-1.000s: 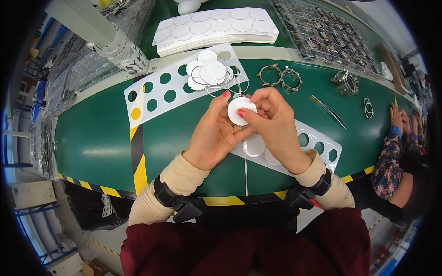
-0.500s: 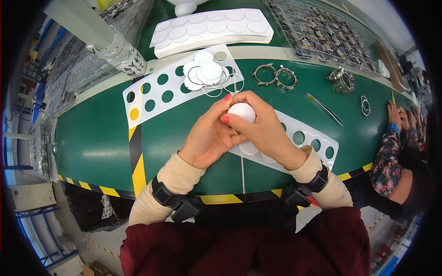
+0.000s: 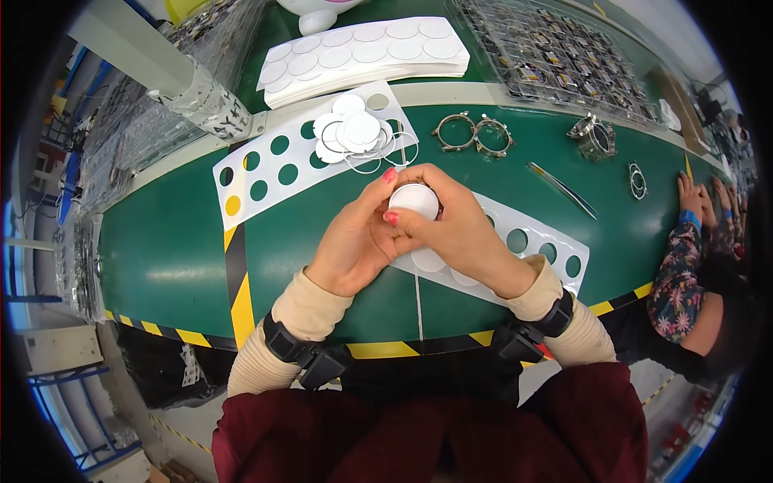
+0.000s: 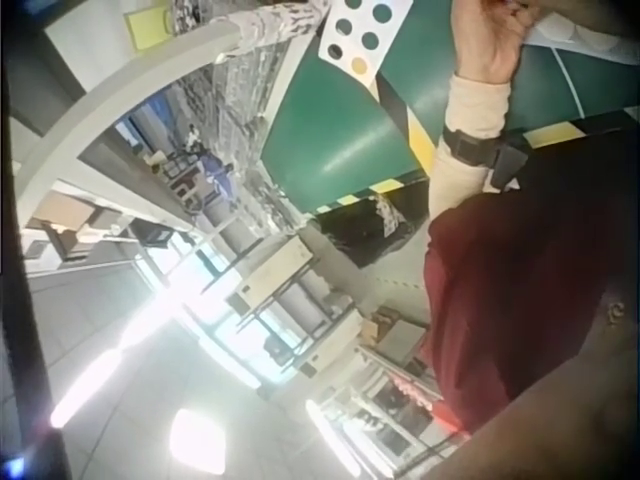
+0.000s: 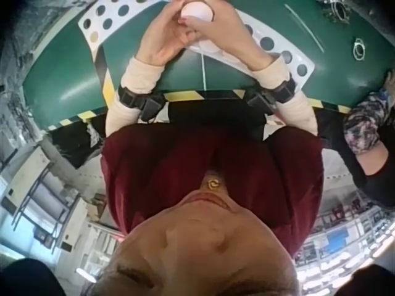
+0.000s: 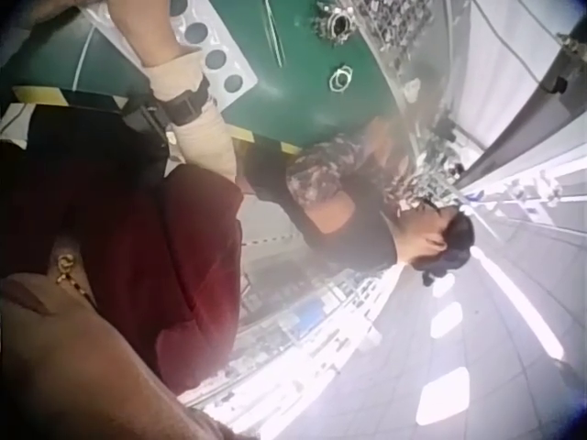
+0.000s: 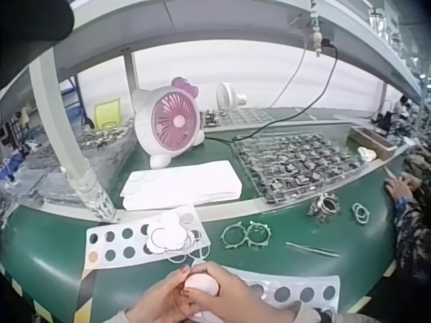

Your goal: The person fits a metal ring onto a watch component by hand, then peels a white circular sticker from a sheet and applies it to the back of the watch. This process is repeated for several watch components, handling one at a time on the green work surface.

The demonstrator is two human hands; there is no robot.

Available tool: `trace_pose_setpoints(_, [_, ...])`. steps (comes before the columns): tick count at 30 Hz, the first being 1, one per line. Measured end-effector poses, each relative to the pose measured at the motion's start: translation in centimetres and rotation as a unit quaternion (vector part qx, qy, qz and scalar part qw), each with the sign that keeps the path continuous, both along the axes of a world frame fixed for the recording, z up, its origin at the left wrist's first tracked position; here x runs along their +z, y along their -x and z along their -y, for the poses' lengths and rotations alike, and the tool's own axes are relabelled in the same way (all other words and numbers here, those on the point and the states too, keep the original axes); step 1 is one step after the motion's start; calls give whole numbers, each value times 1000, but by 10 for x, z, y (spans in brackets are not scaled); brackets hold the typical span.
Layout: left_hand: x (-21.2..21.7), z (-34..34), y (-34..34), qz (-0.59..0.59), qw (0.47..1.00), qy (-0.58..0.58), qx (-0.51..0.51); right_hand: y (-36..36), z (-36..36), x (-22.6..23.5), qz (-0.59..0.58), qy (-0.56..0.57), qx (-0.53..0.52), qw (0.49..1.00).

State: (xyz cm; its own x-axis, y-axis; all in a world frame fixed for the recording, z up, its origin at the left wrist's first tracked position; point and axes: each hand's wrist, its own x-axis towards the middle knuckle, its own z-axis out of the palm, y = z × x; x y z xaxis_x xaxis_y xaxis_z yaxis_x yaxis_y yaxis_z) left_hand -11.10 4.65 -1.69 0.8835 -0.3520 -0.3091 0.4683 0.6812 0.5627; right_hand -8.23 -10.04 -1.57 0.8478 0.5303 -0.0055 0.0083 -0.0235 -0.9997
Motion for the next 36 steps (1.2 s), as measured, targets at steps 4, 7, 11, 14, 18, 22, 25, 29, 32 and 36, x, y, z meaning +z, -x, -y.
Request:
trace_pose_setpoints(4, [-2,-3,-3,14,1000,-1,-9,1,3,2,27,-11,0,1000])
trace_pose_setpoints(7, [4,1,-4,14,999,12,28,-1,5,6,-20,-18,-1,1000])
trace_pose_setpoints(11, [6,5,-3,13,998,8,54,-4,3,-4,-32,-130,-48,990])
trace_pose_setpoints(14, [0,4,-6,4,997,4,71,-3,-3,-6,58,-77,-127,987])
trace_pose_setpoints(18, [-13,-4,-9,-11,994,14,108,-4,1,-5,262,66,-104,957])
trace_pose_setpoints(22, [-19,-10,-8,-16,989,55,134,-13,-5,13,437,44,-114,891])
trace_pose_setpoints(25, [-15,-8,-10,-28,986,103,127,-45,-29,25,346,78,-128,926])
trace_pose_setpoints(29, [-9,-3,-6,-31,991,118,49,-86,-45,2,404,303,-93,858])
trace_pose_setpoints(32, [-17,-5,-4,-28,989,128,71,-81,-39,11,464,350,-61,811])
trace_pose_setpoints(36, [-36,-13,-7,40,979,198,28,-22,-3,11,484,257,-24,836])
